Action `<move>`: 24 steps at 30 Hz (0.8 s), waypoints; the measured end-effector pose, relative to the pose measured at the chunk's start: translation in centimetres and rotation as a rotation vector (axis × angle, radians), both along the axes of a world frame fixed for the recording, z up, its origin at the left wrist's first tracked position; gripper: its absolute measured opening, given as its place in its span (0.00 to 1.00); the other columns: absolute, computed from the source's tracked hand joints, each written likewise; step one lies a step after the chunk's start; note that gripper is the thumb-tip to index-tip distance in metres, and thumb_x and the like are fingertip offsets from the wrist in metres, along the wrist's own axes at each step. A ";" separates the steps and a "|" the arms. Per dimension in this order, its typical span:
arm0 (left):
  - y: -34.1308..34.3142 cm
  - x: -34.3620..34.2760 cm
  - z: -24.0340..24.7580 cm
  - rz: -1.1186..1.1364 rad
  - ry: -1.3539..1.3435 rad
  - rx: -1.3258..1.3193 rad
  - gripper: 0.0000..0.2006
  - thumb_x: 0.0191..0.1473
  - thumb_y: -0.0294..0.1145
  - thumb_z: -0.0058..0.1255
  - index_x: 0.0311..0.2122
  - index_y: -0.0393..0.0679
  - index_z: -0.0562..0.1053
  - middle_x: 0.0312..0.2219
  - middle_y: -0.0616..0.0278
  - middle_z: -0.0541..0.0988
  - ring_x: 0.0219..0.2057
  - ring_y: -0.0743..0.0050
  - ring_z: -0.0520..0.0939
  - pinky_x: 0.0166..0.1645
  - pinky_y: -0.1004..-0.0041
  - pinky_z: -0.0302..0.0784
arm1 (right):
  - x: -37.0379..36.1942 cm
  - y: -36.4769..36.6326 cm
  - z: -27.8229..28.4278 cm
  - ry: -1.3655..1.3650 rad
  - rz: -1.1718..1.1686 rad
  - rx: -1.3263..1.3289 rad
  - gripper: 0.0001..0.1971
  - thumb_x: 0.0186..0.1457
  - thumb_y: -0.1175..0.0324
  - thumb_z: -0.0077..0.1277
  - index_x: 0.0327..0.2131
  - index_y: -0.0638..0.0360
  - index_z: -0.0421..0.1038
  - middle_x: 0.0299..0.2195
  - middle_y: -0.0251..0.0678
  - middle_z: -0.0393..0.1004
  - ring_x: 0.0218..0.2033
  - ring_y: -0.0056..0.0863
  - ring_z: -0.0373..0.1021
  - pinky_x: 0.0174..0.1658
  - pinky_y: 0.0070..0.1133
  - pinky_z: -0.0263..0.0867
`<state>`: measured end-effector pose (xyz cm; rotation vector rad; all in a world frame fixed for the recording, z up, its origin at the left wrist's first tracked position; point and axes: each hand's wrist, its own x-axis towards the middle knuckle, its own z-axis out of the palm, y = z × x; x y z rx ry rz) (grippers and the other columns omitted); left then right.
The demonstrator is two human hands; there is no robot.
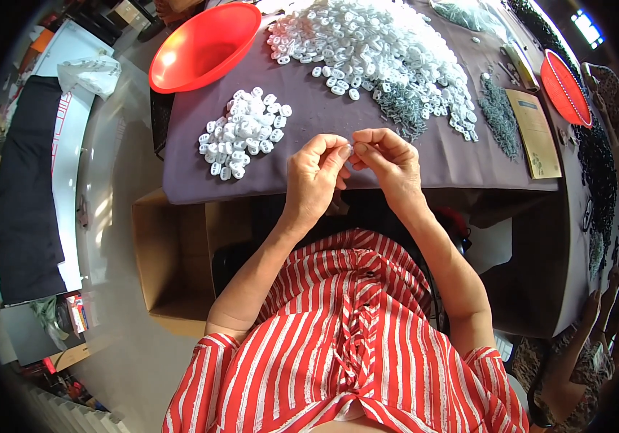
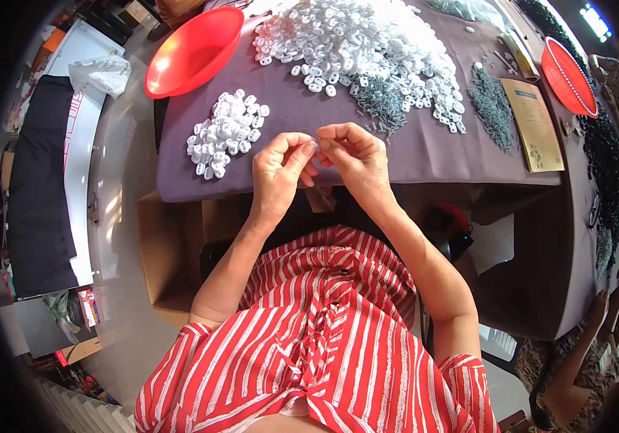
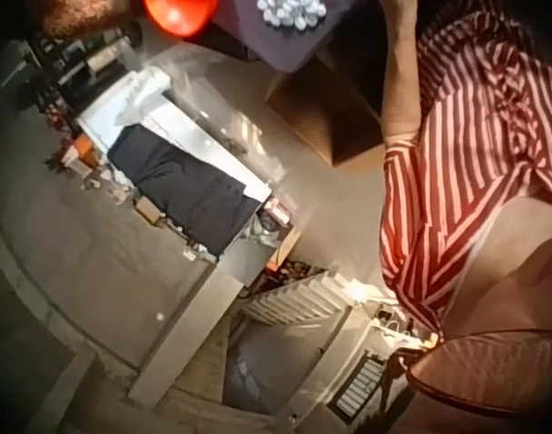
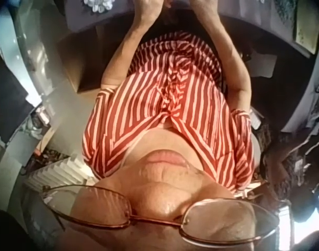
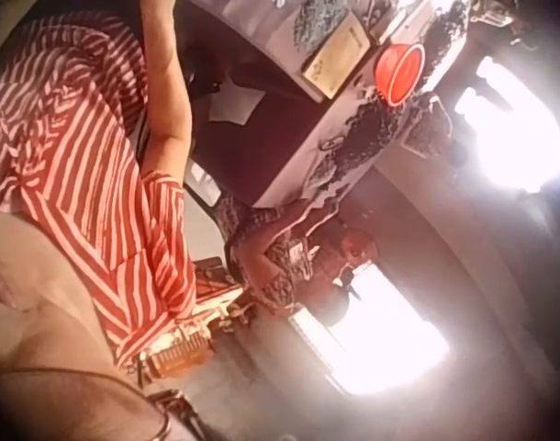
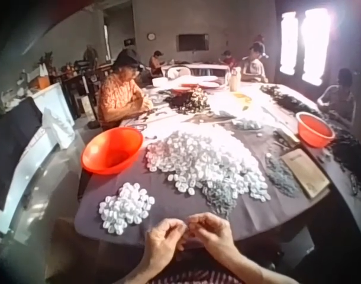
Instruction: The recorder is assembling small plastic components by inserting grey pieces into white rings at a table.
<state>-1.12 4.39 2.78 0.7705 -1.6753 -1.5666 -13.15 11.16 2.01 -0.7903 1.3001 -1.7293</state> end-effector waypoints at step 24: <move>-0.3 -0.4 -0.6 -0.017 -0.004 -0.202 0.02 0.50 0.21 0.49 0.27 0.34 0.72 0.21 0.63 0.73 0.16 0.80 0.75 0.18 0.82 0.72 | -0.9 0.3 0.7 0.567 0.034 0.096 0.10 0.48 0.82 0.51 0.36 0.63 0.69 0.27 0.30 0.73 0.27 0.14 0.69 0.30 0.14 0.68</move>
